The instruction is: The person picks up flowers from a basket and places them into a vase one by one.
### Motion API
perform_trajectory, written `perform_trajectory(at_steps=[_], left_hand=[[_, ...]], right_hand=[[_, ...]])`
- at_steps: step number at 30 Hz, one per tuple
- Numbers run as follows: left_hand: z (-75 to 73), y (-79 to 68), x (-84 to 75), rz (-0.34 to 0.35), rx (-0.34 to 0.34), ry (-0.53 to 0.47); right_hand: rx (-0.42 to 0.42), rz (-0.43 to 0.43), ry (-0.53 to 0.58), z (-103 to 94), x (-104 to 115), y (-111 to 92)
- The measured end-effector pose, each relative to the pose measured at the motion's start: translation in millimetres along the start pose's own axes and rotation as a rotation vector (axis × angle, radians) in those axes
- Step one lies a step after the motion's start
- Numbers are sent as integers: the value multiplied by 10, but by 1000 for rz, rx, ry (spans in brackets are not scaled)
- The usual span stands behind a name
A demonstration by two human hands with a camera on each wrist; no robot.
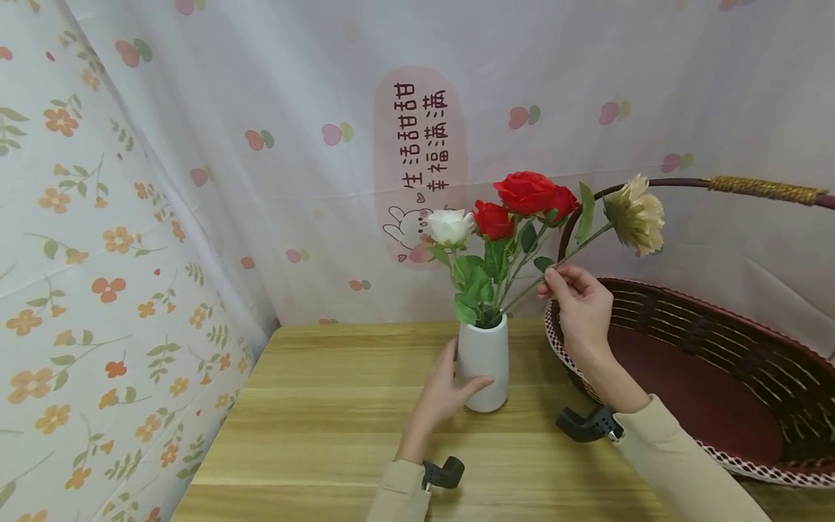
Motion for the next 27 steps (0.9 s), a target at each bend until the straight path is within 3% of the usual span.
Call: perform_trajectory(at_steps=[5, 13, 27], left_hand=[[2, 9, 1, -4, 1, 2], [17, 21, 3, 4, -7, 6], [30, 29, 2, 6, -14, 8]], right_hand=[[22, -12, -17, 21, -1, 3], [71, -14, -186, 80, -56, -73], [51, 49, -192, 86, -243, -177]])
Point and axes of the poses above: each hand's wrist, its own y-axis towards the middle knuckle, its own z-axis out of the palm, x = y × z, the point moved 5 cm from there along y, towards the middle knuckle, and after that the axes turned 15 degrees about y, right-handed, at the moved point
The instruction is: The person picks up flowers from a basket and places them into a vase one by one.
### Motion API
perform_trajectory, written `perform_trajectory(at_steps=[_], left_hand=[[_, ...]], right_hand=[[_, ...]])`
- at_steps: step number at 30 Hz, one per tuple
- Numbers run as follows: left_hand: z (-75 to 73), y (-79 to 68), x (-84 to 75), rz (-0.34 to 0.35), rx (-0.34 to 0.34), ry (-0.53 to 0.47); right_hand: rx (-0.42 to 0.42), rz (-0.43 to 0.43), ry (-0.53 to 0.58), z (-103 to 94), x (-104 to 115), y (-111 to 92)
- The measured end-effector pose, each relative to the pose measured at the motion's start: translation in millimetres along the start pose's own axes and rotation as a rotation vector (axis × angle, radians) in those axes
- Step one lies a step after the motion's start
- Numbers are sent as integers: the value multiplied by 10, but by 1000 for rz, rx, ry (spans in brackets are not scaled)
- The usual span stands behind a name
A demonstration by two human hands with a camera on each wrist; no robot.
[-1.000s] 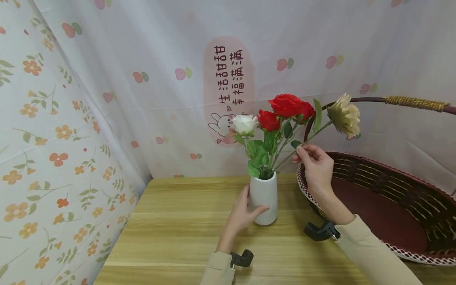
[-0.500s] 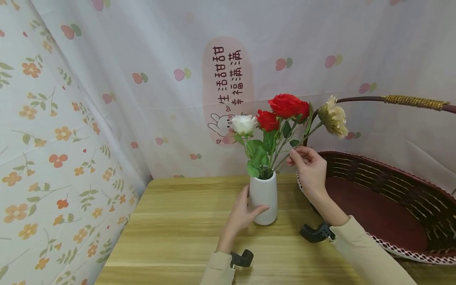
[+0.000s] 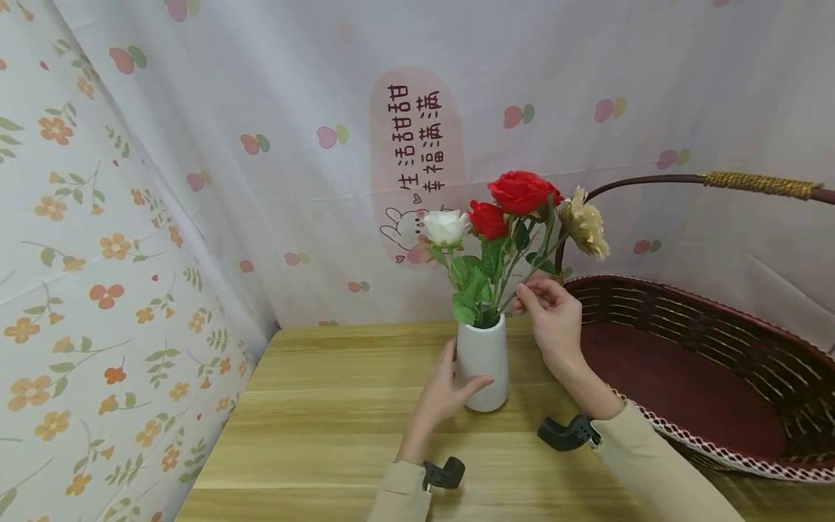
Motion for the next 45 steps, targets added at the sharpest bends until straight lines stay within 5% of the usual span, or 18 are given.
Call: perform_trajectory(at_steps=[12, 28, 45], left_hand=[[-7, -13, -10, 0, 4, -1], [-24, -9, 4, -7, 0, -3], [-11, -7, 20, -4, 6, 10]], right_hand=[[45, 94, -65, 129, -28, -103], [77, 178, -149, 63, -296, -100], [115, 184, -206, 11, -246, -151]])
Point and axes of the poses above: each hand's wrist, its own y-axis towards the middle knuckle, its own z-axis out of the palm, x = y × z, the point moved 5 cm from there along y, towards the middle knuckle, and after that the axes turned 15 degrees about y, right-handed, at the moved point
